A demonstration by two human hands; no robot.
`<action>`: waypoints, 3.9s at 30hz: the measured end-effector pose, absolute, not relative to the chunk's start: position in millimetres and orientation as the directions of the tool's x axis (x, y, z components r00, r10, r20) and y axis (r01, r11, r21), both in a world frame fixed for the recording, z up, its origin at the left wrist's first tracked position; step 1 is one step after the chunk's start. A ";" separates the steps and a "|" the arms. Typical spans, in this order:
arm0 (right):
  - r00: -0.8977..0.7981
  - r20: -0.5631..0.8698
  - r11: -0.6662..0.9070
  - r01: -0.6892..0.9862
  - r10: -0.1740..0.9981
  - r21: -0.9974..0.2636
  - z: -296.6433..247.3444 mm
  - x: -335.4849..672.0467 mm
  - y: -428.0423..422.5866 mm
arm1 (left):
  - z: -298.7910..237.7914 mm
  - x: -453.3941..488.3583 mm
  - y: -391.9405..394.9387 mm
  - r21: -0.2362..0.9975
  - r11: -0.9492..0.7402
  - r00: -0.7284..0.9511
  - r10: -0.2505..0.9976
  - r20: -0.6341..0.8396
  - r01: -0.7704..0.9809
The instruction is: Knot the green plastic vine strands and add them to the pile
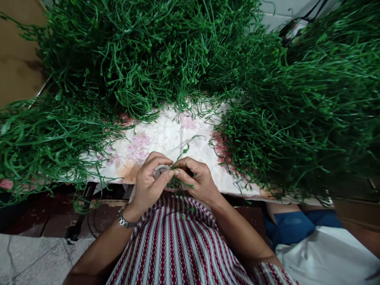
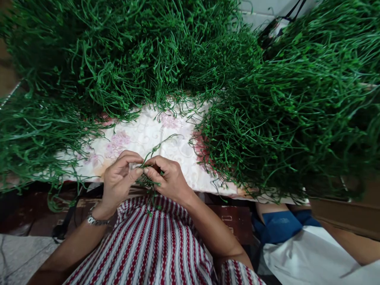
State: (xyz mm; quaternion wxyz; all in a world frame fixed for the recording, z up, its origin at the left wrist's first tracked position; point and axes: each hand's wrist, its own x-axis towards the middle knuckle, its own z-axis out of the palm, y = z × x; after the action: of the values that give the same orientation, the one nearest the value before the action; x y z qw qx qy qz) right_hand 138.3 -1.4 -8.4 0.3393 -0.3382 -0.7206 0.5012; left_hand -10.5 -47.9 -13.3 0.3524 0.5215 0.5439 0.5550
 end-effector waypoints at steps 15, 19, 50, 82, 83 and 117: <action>-0.610 0.145 0.404 0.312 0.779 -0.860 -6.3 137.5 -3.6 | -6.8 -21.1 -53.9 0.890 -0.164 -0.120 0.964 0.236 0.425; -0.643 0.159 0.474 0.351 0.749 -0.807 -4.4 137.2 -2.9 | -11.0 -21.9 -55.2 0.968 -0.058 -0.151 0.984 0.097 0.243; -0.721 0.330 0.655 0.225 0.610 -0.721 -3.7 119.3 -8.6 | -23.5 -30.9 -36.3 0.998 0.026 -0.434 0.901 0.002 0.059; -0.597 0.133 0.305 0.196 0.791 -0.932 -4.7 122.8 11.7 | -29.3 -6.7 -28.3 0.972 -0.235 -0.389 0.894 0.224 0.019; -0.597 0.098 0.250 0.178 0.796 -0.952 -6.0 123.7 12.5 | -29.7 -5.2 -28.1 0.970 -0.243 -0.395 0.889 0.233 0.025; -0.622 0.028 0.106 0.089 0.782 -0.990 -12.5 114.5 7.9 | -12.8 5.0 -32.2 0.823 0.115 -0.303 0.894 -0.331 -0.557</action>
State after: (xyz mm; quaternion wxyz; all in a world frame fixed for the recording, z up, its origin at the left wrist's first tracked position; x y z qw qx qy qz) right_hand 114.5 7.9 -12.5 0.2951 -0.3192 -0.6825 0.5876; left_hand 5.0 -32.2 -12.8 0.5644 0.1723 0.4889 0.6424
